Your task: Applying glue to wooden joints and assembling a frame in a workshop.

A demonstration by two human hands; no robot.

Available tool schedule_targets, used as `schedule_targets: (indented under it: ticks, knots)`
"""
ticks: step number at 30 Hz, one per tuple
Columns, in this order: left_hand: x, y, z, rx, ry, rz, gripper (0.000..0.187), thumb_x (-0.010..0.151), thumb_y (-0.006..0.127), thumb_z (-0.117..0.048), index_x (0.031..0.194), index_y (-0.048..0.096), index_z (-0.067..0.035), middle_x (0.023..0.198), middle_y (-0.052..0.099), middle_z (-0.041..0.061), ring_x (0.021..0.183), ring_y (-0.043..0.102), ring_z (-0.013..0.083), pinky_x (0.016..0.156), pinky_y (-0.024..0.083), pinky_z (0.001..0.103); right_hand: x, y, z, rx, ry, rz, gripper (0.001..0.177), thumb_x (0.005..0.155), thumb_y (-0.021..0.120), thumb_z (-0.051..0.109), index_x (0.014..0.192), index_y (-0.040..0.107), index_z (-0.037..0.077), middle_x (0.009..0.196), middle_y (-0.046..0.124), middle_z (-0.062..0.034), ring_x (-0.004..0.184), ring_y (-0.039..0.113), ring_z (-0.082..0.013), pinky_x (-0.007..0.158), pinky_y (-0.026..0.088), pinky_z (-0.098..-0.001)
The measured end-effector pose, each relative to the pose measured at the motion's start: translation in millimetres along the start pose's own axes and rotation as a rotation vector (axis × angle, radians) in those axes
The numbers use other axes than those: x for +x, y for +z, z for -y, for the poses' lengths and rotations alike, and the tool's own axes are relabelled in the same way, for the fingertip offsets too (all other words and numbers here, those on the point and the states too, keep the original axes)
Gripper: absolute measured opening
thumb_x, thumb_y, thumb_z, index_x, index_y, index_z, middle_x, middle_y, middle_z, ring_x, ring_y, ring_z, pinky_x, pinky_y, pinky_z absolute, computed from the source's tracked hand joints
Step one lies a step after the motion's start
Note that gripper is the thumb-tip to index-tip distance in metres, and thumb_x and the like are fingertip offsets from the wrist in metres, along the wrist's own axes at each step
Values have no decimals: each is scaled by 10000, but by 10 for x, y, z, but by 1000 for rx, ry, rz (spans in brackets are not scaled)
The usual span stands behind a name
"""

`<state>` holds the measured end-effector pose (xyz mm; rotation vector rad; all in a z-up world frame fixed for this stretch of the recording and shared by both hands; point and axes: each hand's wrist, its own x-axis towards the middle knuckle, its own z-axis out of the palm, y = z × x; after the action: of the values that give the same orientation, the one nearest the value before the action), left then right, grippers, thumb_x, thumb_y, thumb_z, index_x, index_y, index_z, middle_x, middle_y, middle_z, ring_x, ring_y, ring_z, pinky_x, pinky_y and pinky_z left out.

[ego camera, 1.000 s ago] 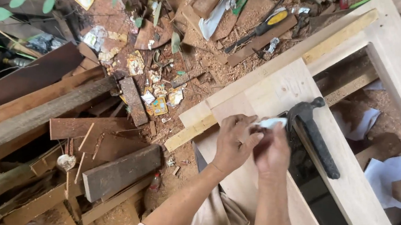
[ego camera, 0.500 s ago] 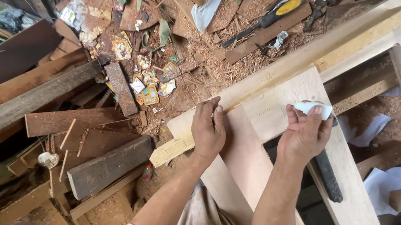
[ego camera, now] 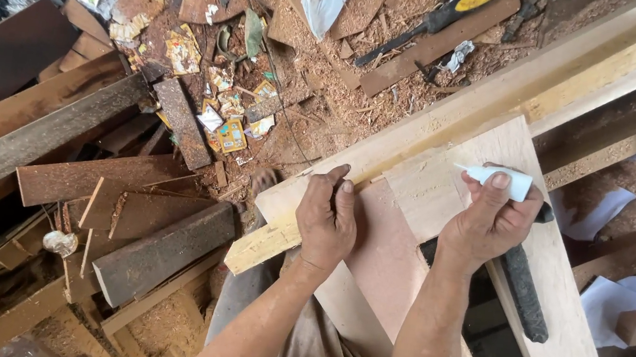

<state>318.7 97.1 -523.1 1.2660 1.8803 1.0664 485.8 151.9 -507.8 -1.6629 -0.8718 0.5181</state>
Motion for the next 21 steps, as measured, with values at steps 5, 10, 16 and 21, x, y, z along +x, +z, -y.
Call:
schedule_targets:
  ticks: [5,10,16,21]
  knots:
    - [26,-8,-18,-27,-10,-4,255,1047,558,-195,1191,700,-40,843,618,98,782,693,331,732,586,412,22,10,-92,-30,-85,27,248,1103,596,224,1058,541,-14,899,634,-165,727,704,-206,723,662,-323]
    - [32,-25,-1,-34,-20,7,270,1029,585,-223,1192,706,-45,824,624,90,760,697,314,713,591,406,25,45,-82,-65,-192,16,251,1104,581,199,1005,539,-28,843,614,-171,666,681,-208,633,643,-311]
    - [58,-50,-41,-51,-17,6,272,1025,590,-220,1172,703,-21,811,628,102,744,700,316,694,594,412,-3,42,-83,-61,-184,25,241,1108,566,197,1020,544,-26,847,609,-156,679,660,-181,657,633,-299]
    - [19,-21,-66,28,30,9,310,1057,551,-240,1190,637,27,984,665,149,856,690,274,747,552,353,-37,87,-35,-120,-161,17,325,1116,550,268,1064,499,-48,924,634,-223,637,615,-244,598,557,-289]
